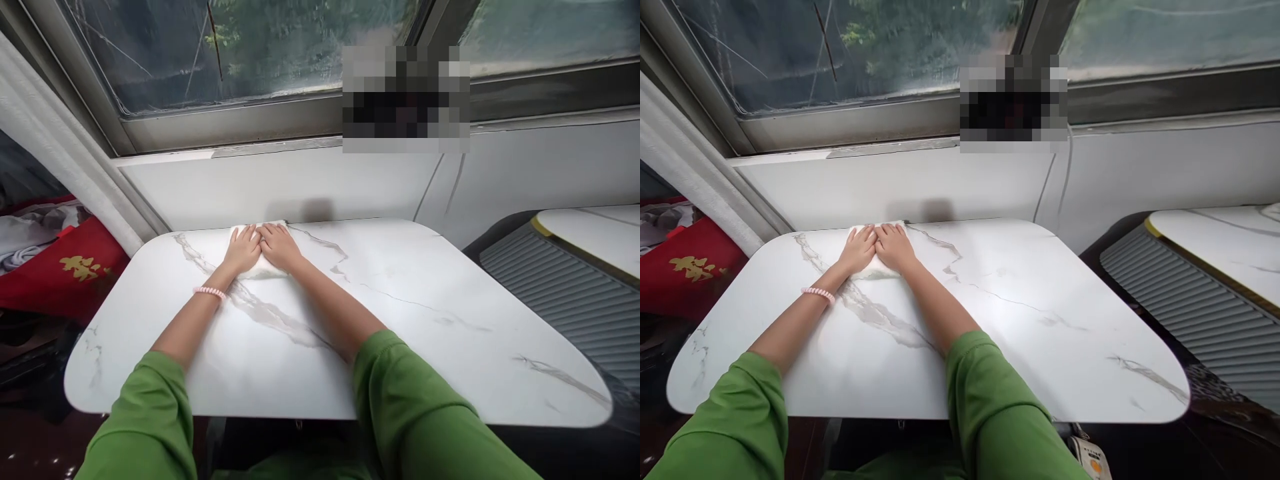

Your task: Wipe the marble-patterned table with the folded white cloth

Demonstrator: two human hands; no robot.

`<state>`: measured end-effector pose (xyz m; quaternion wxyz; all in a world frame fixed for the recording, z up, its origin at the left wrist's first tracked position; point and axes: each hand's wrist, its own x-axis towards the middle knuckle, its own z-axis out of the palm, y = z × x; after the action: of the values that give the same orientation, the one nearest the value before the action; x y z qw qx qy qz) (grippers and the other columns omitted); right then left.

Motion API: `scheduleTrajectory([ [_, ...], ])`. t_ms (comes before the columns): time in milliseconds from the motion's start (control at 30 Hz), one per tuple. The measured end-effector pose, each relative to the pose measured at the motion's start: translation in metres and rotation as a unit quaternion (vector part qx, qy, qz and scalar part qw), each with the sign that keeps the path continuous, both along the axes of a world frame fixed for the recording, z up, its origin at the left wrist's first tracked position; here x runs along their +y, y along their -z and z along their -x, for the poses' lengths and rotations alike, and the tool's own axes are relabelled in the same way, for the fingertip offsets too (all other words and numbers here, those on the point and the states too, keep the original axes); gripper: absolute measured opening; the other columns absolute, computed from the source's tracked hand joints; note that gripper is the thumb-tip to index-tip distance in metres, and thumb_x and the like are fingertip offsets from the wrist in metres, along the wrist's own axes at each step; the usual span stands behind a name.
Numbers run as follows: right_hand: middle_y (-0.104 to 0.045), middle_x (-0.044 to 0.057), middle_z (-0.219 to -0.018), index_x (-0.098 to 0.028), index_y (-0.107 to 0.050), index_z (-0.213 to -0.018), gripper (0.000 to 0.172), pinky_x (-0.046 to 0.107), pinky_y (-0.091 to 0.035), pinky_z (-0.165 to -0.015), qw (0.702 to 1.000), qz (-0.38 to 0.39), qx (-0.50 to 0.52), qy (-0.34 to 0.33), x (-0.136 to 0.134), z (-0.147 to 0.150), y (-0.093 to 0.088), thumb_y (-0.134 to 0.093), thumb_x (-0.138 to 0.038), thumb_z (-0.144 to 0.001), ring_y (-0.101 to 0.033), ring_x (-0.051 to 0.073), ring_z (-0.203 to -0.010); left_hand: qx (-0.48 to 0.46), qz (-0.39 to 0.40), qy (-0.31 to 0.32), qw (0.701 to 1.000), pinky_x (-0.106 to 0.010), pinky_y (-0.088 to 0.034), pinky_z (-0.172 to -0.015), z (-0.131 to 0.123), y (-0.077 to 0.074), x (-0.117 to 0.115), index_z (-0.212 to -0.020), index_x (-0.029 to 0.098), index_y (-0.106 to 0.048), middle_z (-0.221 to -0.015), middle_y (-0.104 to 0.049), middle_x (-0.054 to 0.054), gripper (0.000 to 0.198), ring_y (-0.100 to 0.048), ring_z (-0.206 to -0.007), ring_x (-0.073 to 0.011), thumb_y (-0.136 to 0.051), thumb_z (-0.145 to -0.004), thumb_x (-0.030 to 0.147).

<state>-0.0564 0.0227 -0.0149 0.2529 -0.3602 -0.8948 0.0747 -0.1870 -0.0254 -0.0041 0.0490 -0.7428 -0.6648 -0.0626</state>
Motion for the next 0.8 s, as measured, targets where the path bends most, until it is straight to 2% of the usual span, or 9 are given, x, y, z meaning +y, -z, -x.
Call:
scheduleTrajectory([
  [133,-0.057,0.015,-0.136,-0.014,-0.056,-0.127,0.042,0.046,-0.027,-0.115,1.0,-0.002,0.004,0.02,-0.06,-0.012,0.002,-0.035,-0.017,-0.091,-0.047,0.027,-0.13,0.007,0.007,0.036,0.999,-0.05,-0.015,-0.121,-0.005,-0.001,-0.055,-0.145,0.013,-0.042,-0.157,-0.033,-0.015,0.049,-0.028,-0.147,-0.0248,-0.03,-0.097,0.019],
  [200,-0.055,0.017,-0.139,-0.014,-0.054,-0.131,0.044,0.049,-0.026,-0.116,0.999,-0.002,0.005,0.032,-0.098,-0.021,0.004,-0.036,-0.019,-0.091,-0.044,0.028,-0.133,0.009,0.01,0.07,0.997,-0.049,-0.015,-0.122,-0.009,-0.001,-0.092,-0.144,0.013,-0.044,-0.157,-0.034,-0.015,0.049,-0.029,-0.147,-0.0245,-0.03,-0.097,0.019],
  [267,-0.053,0.017,-0.141,-0.012,-0.054,-0.132,0.046,0.05,-0.025,-0.117,1.0,0.002,-0.006,0.014,-0.136,-0.03,0.005,-0.037,-0.019,-0.091,-0.042,0.029,-0.135,0.009,0.003,0.088,0.996,-0.051,-0.014,-0.122,-0.015,0.0,-0.133,-0.142,0.011,-0.046,-0.156,-0.035,-0.016,0.048,-0.028,-0.147,-0.0262,-0.031,-0.097,0.021],
  [367,-0.052,0.017,-0.142,-0.012,-0.054,-0.133,0.046,0.051,-0.024,-0.118,0.999,0.003,-0.028,-0.044,-0.178,-0.038,0.002,-0.039,-0.02,-0.089,-0.042,0.029,-0.136,0.001,-0.016,0.059,0.998,-0.054,-0.015,-0.122,-0.023,0.003,-0.189,-0.141,0.01,-0.048,-0.156,-0.035,-0.018,0.049,-0.026,-0.148,-0.0296,-0.03,-0.097,0.021],
  [467,-0.052,0.017,-0.142,-0.012,-0.055,-0.132,0.046,0.05,-0.024,-0.119,0.996,0.005,-0.038,-0.082,-0.198,-0.033,-0.002,-0.04,-0.02,-0.089,-0.041,0.03,-0.136,-0.016,-0.012,0.025,0.999,-0.055,-0.015,-0.122,-0.023,0.002,-0.22,-0.143,0.012,-0.046,-0.156,-0.036,-0.018,0.05,-0.025,-0.148,-0.0281,-0.032,-0.095,0.02],
  [533,-0.052,0.018,-0.142,-0.011,-0.055,-0.131,0.046,0.049,-0.023,-0.119,0.995,0.011,-0.036,-0.088,-0.199,-0.022,-0.004,-0.039,-0.02,-0.089,-0.042,0.03,-0.135,-0.025,0.006,0.006,1.0,-0.054,-0.016,-0.122,-0.016,-0.002,-0.223,-0.144,0.014,-0.045,-0.156,-0.036,-0.016,0.051,-0.026,-0.148,-0.0266,-0.033,-0.094,0.019],
  [633,-0.053,0.017,-0.14,-0.011,-0.054,-0.132,0.047,0.047,-0.023,-0.119,0.996,0.017,-0.021,-0.09,-0.187,0.003,-0.004,-0.037,-0.018,-0.089,-0.043,0.029,-0.133,-0.027,0.039,-0.036,0.998,-0.052,-0.017,-0.122,0.001,-0.01,-0.209,-0.144,0.018,-0.044,-0.157,-0.036,-0.012,0.052,-0.027,-0.148,-0.0247,-0.035,-0.093,0.018],
  [800,-0.057,0.016,-0.134,-0.011,-0.054,-0.13,0.045,0.046,-0.025,-0.116,0.996,0.029,-0.005,-0.079,-0.134,0.055,-0.002,-0.035,-0.018,-0.09,-0.046,0.028,-0.127,-0.016,0.061,-0.088,0.994,-0.053,-0.015,-0.122,0.039,-0.019,-0.152,-0.145,0.017,-0.041,-0.158,-0.035,-0.011,0.052,-0.026,-0.148,-0.0255,-0.032,-0.094,0.018],
])
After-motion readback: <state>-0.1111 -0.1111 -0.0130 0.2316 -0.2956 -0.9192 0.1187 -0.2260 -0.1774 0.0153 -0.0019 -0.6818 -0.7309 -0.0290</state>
